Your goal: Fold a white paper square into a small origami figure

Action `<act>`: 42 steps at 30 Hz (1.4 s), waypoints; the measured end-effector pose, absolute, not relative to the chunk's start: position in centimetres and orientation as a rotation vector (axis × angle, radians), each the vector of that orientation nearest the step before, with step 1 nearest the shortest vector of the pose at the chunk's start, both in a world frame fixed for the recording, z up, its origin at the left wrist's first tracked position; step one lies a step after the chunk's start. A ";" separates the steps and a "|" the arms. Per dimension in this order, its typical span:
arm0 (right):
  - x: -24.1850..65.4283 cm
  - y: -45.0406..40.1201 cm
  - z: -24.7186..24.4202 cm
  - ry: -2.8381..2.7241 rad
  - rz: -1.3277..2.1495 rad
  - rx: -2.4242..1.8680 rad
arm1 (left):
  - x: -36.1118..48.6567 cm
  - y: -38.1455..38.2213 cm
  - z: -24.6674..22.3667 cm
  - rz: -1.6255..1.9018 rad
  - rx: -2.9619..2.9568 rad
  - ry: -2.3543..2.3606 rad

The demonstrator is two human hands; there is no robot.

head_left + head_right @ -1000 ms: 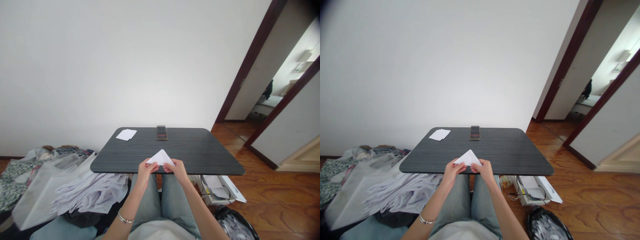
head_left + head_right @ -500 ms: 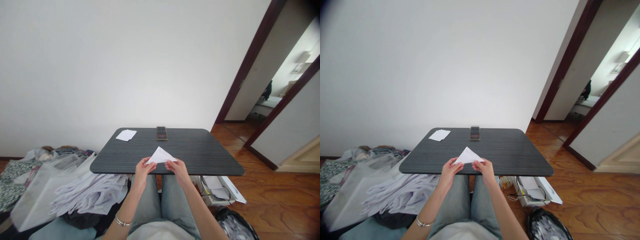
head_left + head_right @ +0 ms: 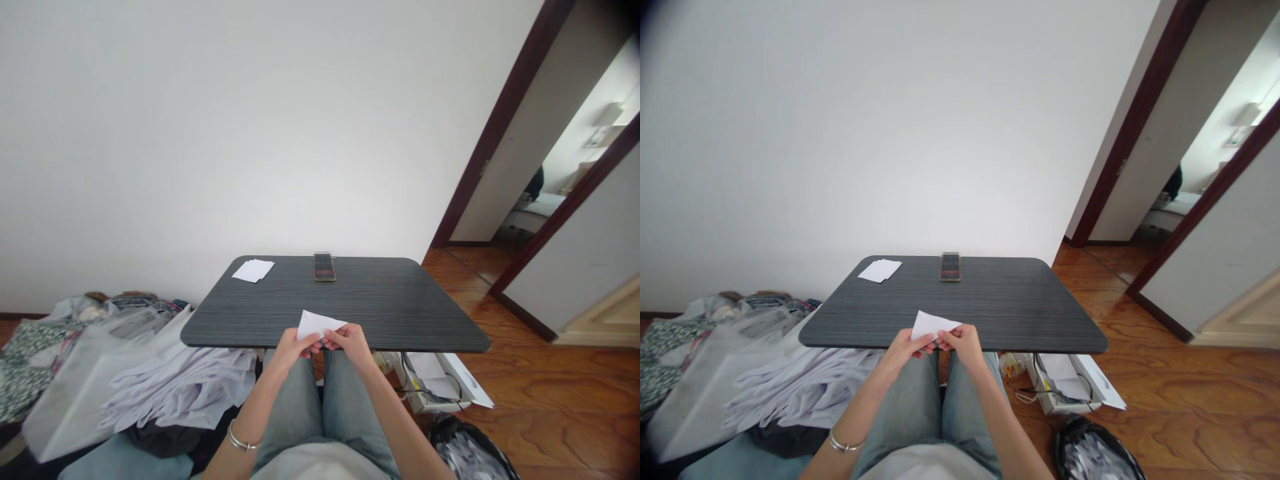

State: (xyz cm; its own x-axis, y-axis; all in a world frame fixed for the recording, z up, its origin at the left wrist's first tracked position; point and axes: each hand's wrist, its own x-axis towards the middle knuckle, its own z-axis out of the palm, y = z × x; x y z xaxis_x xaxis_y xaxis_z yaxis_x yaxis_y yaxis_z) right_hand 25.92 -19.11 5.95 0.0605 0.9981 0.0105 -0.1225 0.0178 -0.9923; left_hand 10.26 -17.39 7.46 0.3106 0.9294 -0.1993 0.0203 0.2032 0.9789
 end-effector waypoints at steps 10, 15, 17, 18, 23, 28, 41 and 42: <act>25.7 -19.1 5.2 -1.006 1.134 -1.074 | 10.5 -17.6 7.5 0.902 1.183 1.080; 25.7 -19.1 5.3 -1.044 1.099 -1.109 | 10.7 -17.5 7.6 0.883 1.152 1.078; 25.7 -19.0 5.2 -1.027 1.083 -1.113 | 10.8 -17.5 7.5 0.894 1.141 1.087; 25.7 -19.0 5.1 -1.009 1.073 -1.109 | 10.8 -17.5 7.4 0.904 1.140 1.095; 25.6 -19.1 4.8 -0.944 1.052 -1.074 | 10.7 -17.5 7.1 0.932 1.158 1.126; 25.6 -19.3 5.1 -0.989 1.061 -1.077 | 10.6 -17.5 7.1 0.898 1.158 1.114; 25.9 -18.8 5.0 -1.033 1.146 -1.163 | 11.4 -17.4 7.2 0.948 1.198 1.205; 25.9 -18.7 5.0 -1.031 1.146 -1.162 | 11.5 -17.3 7.2 0.950 1.204 1.210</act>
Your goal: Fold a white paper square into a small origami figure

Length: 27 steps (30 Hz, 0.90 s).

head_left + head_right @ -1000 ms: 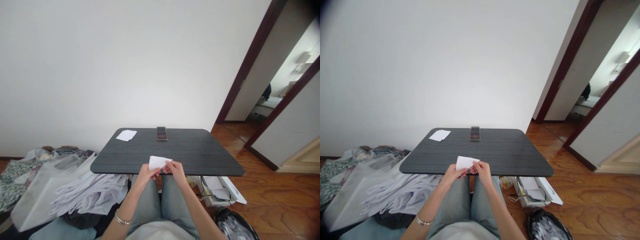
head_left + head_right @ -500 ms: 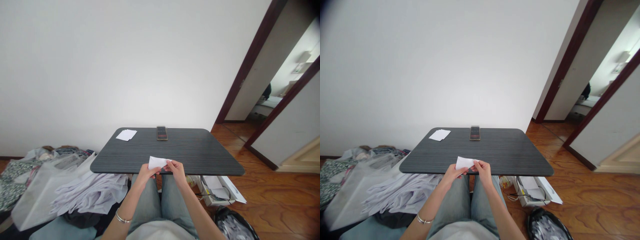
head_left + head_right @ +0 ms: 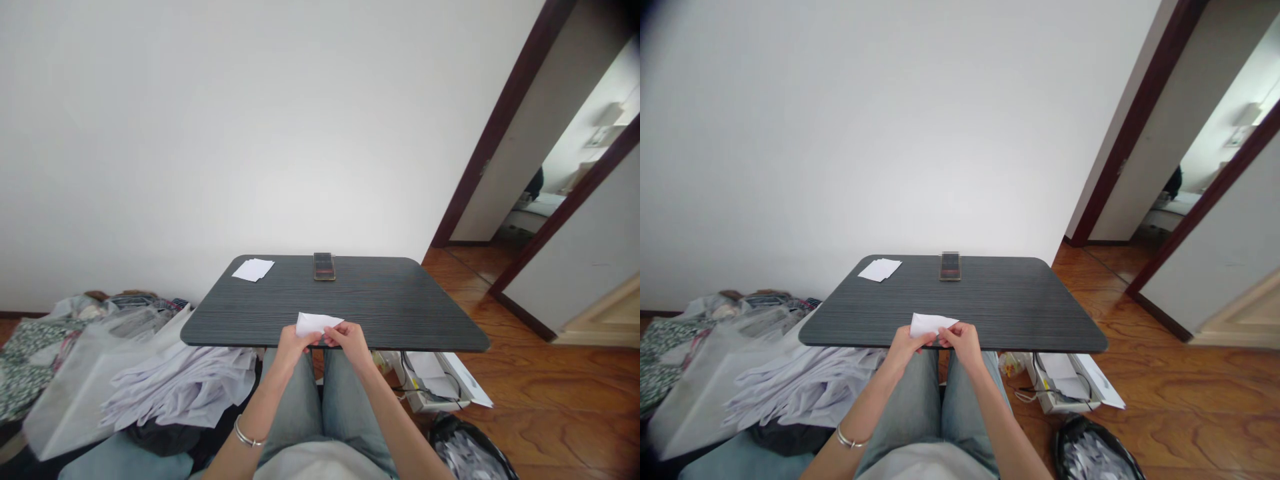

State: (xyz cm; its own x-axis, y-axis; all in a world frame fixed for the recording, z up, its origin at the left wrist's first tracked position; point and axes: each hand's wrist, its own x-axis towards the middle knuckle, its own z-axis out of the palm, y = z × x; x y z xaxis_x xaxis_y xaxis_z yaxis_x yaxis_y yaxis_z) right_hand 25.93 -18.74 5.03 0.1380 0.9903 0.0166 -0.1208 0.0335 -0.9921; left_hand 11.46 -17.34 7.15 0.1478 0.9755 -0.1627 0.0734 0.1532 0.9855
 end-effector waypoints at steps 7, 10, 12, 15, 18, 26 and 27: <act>26.0 -18.8 4.9 -1.046 1.149 -1.098 | 11.5 -17.3 7.0 0.970 1.217 1.231; 26.0 -18.8 4.7 -1.041 1.132 -1.074 | 11.1 -17.1 6.8 0.978 1.217 1.238; 26.1 -18.7 4.5 -1.017 1.115 -1.056 | 10.7 -17.0 6.4 0.984 1.225 1.236; 26.2 -18.5 4.2 -0.976 1.104 -1.028 | 10.1 -16.8 5.7 0.983 1.251 1.220; 26.2 -18.5 4.1 -0.954 1.098 -1.004 | 9.9 -16.7 5.4 0.979 1.273 1.200; 26.2 -18.6 4.3 -0.920 1.068 -0.966 | 9.7 -16.6 6.3 0.954 1.292 1.195; 26.2 -18.6 4.2 -0.904 1.063 -0.959 | 9.5 -16.5 6.4 0.951 1.299 1.189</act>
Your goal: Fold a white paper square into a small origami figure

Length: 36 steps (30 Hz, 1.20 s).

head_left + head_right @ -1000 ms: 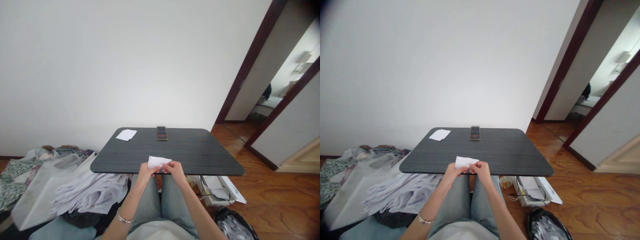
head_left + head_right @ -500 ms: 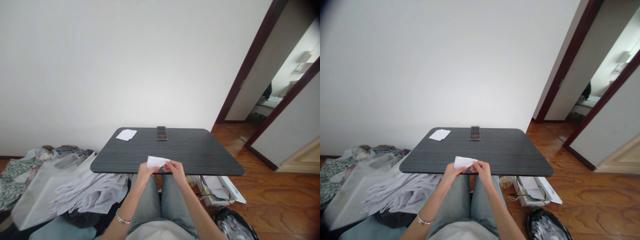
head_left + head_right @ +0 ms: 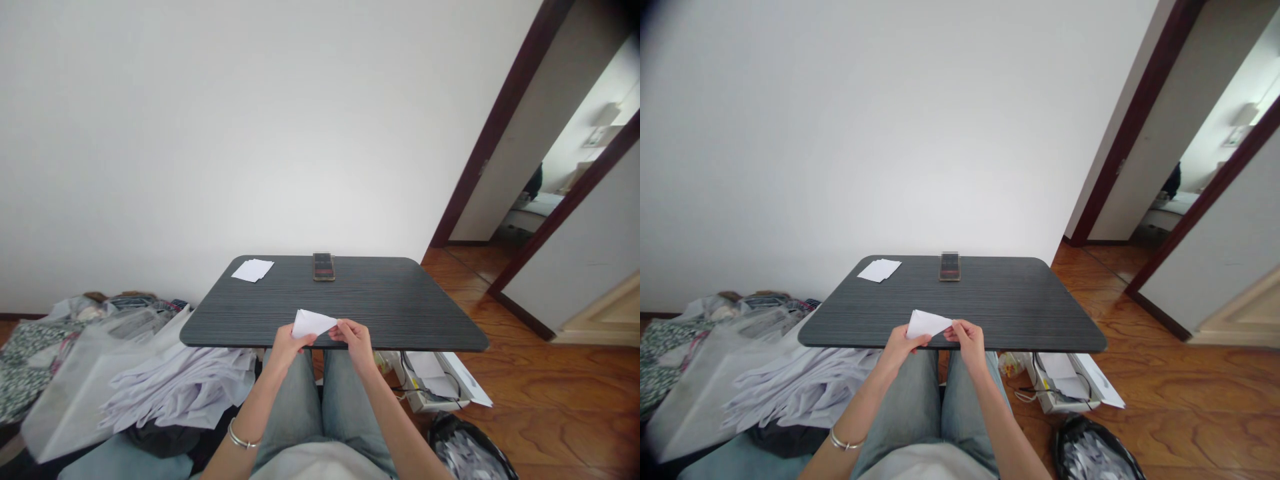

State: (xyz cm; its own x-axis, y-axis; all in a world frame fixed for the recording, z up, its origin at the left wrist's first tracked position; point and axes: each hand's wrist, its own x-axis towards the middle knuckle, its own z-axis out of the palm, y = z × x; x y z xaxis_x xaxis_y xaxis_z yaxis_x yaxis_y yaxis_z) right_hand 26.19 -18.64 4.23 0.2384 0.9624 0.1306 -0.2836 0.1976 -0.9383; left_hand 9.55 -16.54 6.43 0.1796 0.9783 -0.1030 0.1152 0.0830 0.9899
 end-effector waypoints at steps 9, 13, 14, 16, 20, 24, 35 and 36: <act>26.2 -18.6 4.0 -0.740 1.020 -0.917 | 7.6 -16.5 6.7 0.938 1.253 1.150; 26.3 -18.6 3.9 -0.725 1.015 -0.917 | 7.3 -16.5 6.7 0.962 1.240 1.160; 26.3 -18.6 3.8 -0.726 1.016 -0.919 | 7.2 -16.4 6.6 0.978 1.240 1.162; 26.3 -18.6 3.8 -0.732 1.014 -0.924 | 7.1 -16.3 6.6 1.012 1.245 1.172; 26.2 -18.7 4.0 -0.745 0.995 -0.944 | 7.0 -16.0 6.7 1.061 1.255 1.204; 26.2 -18.8 4.2 -0.749 0.987 -0.972 | 6.9 -16.1 7.1 1.062 1.295 1.214; 25.8 -19.1 4.5 -0.787 1.073 -1.027 | 6.6 -16.3 6.8 1.183 1.148 1.100; 25.7 -19.1 4.5 -0.777 1.078 -1.023 | 6.9 -16.3 6.6 1.215 1.062 1.063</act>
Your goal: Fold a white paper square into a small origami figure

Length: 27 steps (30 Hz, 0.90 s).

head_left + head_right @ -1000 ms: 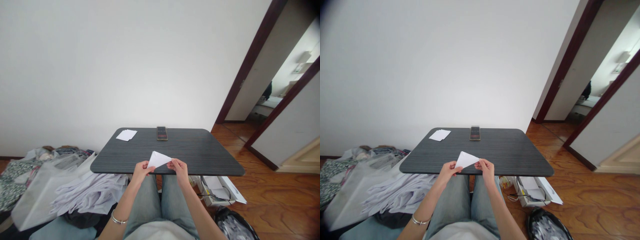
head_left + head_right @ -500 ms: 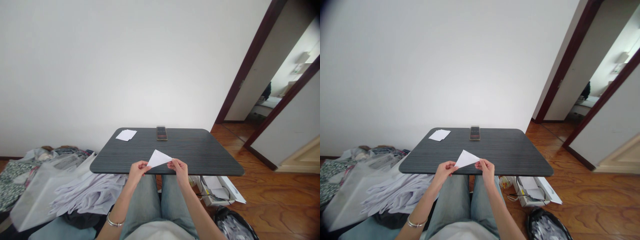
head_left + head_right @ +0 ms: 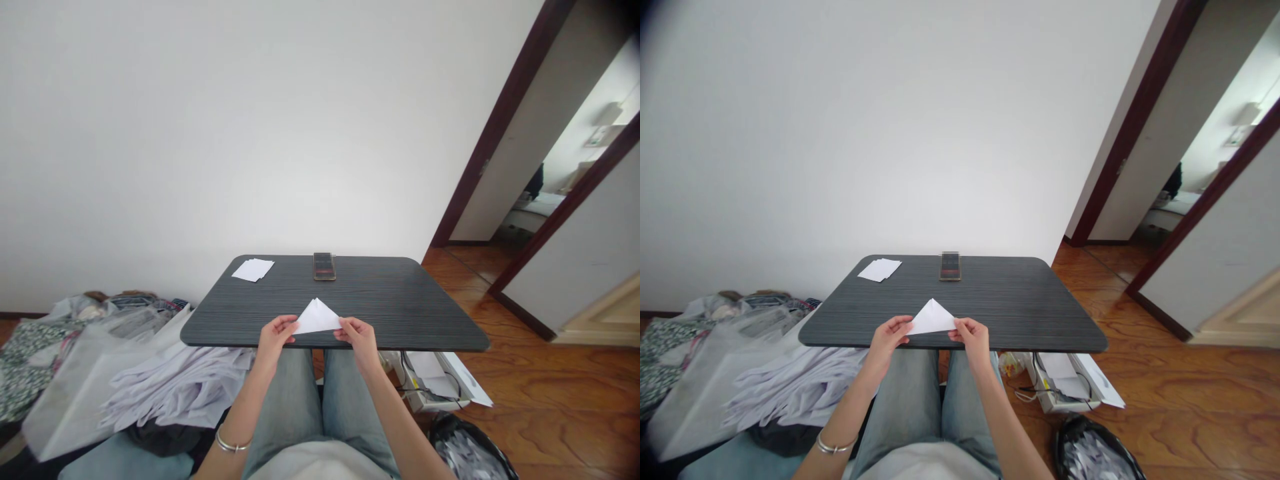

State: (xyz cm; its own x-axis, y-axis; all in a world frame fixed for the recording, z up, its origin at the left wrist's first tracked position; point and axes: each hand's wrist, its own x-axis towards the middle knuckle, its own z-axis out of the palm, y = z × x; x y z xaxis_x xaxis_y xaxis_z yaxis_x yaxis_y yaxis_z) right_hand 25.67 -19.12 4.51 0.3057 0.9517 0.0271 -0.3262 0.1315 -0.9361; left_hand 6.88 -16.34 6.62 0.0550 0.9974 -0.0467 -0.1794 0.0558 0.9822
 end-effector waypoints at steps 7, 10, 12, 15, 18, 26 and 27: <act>25.2 -19.4 5.3 -0.761 1.037 -1.005 | 11.2 -17.5 5.6 1.271 0.774 0.842; 25.3 -19.5 5.6 -0.837 1.045 -1.028 | 12.9 -17.8 5.5 1.207 0.856 0.908; 25.5 -19.4 5.5 -0.878 1.045 -1.041 | 13.8 -17.8 5.6 1.150 0.926 0.939; 25.9 -19.2 5.1 -0.932 1.067 -1.052 | 14.5 -17.6 5.8 1.095 1.009 0.970; 26.2 -19.1 4.8 -0.981 1.070 -1.082 | 14.8 -17.6 5.9 1.100 1.049 1.022; 25.9 -19.5 5.7 -1.027 0.983 -1.133 | 13.5 -17.7 6.7 1.158 1.065 1.031; 25.8 -19.5 5.8 -1.026 0.974 -1.135 | 13.2 -17.6 6.7 1.166 1.059 1.027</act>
